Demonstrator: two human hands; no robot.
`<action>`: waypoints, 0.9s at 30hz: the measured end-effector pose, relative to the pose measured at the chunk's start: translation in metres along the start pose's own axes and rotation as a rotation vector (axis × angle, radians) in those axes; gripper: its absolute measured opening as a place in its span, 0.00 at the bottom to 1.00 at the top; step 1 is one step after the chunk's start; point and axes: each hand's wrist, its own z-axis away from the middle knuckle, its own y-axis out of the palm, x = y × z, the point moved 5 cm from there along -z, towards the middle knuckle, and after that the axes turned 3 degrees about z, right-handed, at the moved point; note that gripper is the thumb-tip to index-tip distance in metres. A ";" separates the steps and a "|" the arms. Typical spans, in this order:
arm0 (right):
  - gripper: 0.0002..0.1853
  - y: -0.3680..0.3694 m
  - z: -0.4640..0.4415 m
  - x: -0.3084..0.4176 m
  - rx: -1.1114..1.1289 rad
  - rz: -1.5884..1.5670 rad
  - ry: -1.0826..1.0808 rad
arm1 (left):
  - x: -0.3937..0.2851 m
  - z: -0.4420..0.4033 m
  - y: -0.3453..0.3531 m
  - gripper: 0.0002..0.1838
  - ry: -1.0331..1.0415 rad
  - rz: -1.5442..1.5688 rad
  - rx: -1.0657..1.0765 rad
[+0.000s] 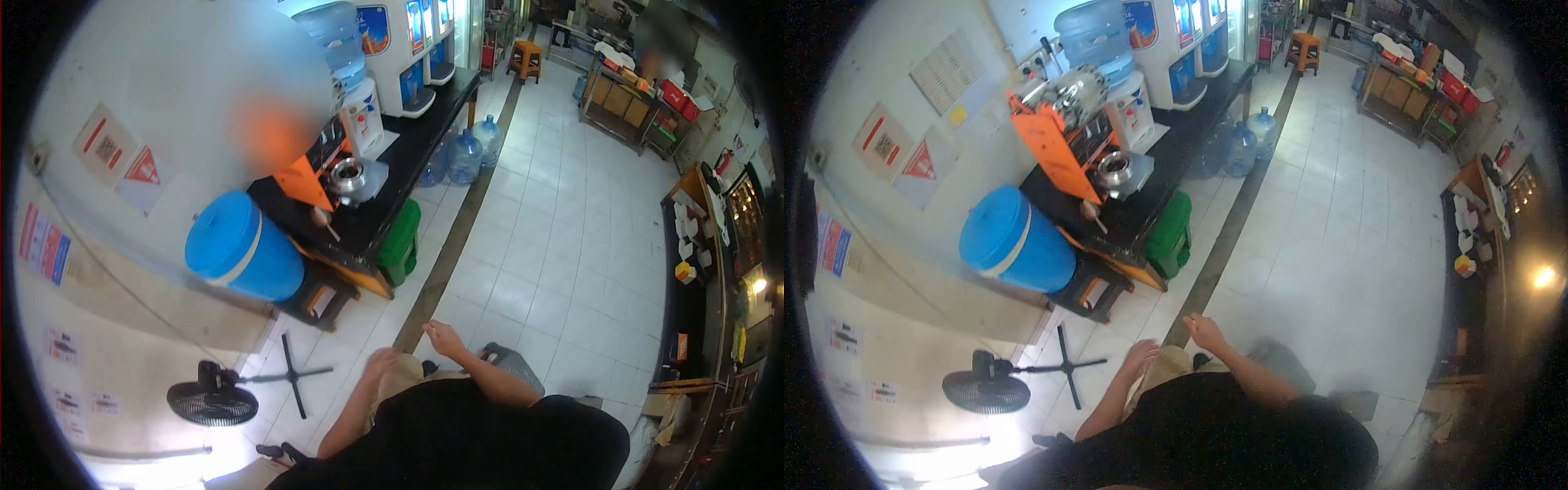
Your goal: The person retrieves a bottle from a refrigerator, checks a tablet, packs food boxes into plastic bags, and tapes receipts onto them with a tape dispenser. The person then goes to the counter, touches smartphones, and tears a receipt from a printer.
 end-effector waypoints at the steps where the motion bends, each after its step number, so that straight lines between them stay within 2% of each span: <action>1: 0.20 0.010 -0.028 -0.014 0.021 -0.038 0.006 | -0.009 -0.006 -0.044 0.22 -0.120 -0.138 -0.234; 2: 0.21 0.012 -0.058 -0.020 0.037 -0.076 0.007 | 0.030 -0.030 -0.129 0.19 -0.016 -0.379 -0.294; 4: 0.25 0.004 -0.106 -0.024 0.118 0.078 0.089 | 0.024 -0.013 -0.200 0.11 0.067 -0.090 -0.543; 5: 0.26 0.008 -0.127 -0.045 0.117 0.093 0.143 | 0.002 -0.012 -0.215 0.06 -0.145 -0.985 -0.334; 6: 0.27 0.011 -0.139 -0.064 0.107 0.098 0.213 | 0.012 -0.011 -0.241 0.08 -0.203 -0.577 -0.456; 7: 0.30 0.000 -0.153 -0.069 0.212 0.192 0.174 | 0.020 -0.010 -0.265 0.10 -0.210 -0.167 -0.612; 8: 0.32 -0.001 -0.150 -0.098 0.096 0.161 0.361 | 0.017 -0.026 -0.267 0.10 -0.274 -0.949 -0.313; 9: 0.35 -0.001 -0.149 -0.143 -0.024 0.142 0.531 | 0.008 -0.034 -0.264 0.10 -0.155 -1.729 -0.082; 11: 0.40 0.006 -0.118 -0.226 -0.148 0.040 0.928 | 0.004 -0.084 -0.251 0.10 -0.389 -0.933 -0.332; 12: 0.41 -0.010 -0.101 -0.229 -0.113 0.119 0.920 | -0.005 -0.105 -0.243 0.10 -0.435 -0.761 -0.378; 13: 0.42 -0.023 -0.088 -0.213 -0.130 0.031 1.017 | -0.020 -0.130 -0.238 0.10 -0.438 -0.660 -0.385; 14: 0.42 -0.043 -0.077 -0.180 -0.153 -0.053 1.115 | -0.036 -0.153 -0.237 0.10 -0.420 -0.593 -0.374; 15: 0.44 -0.037 -0.070 -0.209 -0.091 0.019 1.041 | -0.056 -0.175 -0.236 0.10 -0.397 -0.554 -0.359; 16: 0.42 -0.031 -0.055 -0.235 -0.084 0.037 1.064 | -0.073 -0.193 -0.235 0.10 -0.375 -0.522 -0.339; 19: 0.38 -0.035 -0.041 -0.281 -0.217 -0.028 1.175 | -0.110 -0.211 -0.251 0.10 -0.335 -0.472 -0.328; 23: 0.34 -0.033 -0.079 -0.309 -0.627 -0.562 1.299 | -0.146 -0.213 -0.246 0.10 -0.366 -0.409 -0.395; 25: 0.34 -0.037 -0.120 -0.322 -0.744 -0.533 1.261 | -0.145 -0.211 -0.237 0.10 -0.403 -0.397 -0.398; 27: 0.33 -0.032 -0.172 -0.345 -0.705 -0.265 1.207 | -0.142 -0.209 -0.226 0.11 -0.447 -0.406 -0.400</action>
